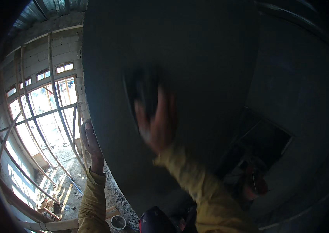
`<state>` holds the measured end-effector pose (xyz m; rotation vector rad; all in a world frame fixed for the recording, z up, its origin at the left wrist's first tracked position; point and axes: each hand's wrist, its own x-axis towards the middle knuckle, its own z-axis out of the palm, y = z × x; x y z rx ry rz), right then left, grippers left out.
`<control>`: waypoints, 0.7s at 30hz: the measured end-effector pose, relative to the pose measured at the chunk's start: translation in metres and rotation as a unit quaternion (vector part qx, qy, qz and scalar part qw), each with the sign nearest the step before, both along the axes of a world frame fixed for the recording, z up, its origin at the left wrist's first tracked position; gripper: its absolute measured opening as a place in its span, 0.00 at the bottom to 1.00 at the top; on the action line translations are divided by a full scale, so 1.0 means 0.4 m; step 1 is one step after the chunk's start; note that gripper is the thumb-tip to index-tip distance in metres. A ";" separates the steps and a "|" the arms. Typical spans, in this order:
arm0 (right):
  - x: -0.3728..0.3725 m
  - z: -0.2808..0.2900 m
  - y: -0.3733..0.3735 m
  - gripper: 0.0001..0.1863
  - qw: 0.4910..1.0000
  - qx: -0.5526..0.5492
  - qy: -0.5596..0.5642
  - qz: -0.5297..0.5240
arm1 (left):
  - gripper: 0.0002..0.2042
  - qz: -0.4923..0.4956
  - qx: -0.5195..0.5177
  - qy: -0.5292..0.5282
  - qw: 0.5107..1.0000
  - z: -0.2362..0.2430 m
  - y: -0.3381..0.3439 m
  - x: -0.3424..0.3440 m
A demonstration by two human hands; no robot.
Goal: The person rubs a concrete wall with a float, applies plaster along the wall and corner using trowels, and scrapes the trowels together.
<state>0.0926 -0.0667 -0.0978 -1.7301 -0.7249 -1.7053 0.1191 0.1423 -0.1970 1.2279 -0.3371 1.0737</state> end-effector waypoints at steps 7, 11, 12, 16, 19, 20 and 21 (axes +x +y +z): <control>-0.012 0.037 -0.012 0.33 0.999 -0.009 0.040 -0.036 | 0.23 -0.019 0.005 -0.005 1.000 -0.007 0.011 0.009; 0.047 0.451 0.009 0.33 0.979 -0.032 -0.183 -0.085 | 0.22 0.045 0.032 -0.007 0.998 -0.001 0.000 0.005; 0.044 0.537 0.019 0.33 0.987 0.006 -0.141 -0.083 | 0.22 0.079 0.025 -0.011 0.997 0.003 -0.005 0.005; 0.032 0.640 0.005 0.31 0.999 0.019 -0.012 -0.033 | 0.20 0.200 0.103 -0.062 0.972 0.006 -0.009 0.002; 0.045 0.446 0.002 0.33 0.976 -0.036 -0.213 -0.037 | 0.20 0.138 0.062 -0.046 0.987 -0.006 0.005 0.010; 0.036 0.319 0.003 0.32 0.995 0.018 -0.073 -0.058 | 0.20 0.010 -0.022 -0.010 1.000 -0.014 0.014 0.016; 0.029 0.197 -0.013 0.32 0.997 0.013 -0.062 -0.048 | 0.20 0.023 -0.010 -0.013 1.000 -0.023 0.023 0.026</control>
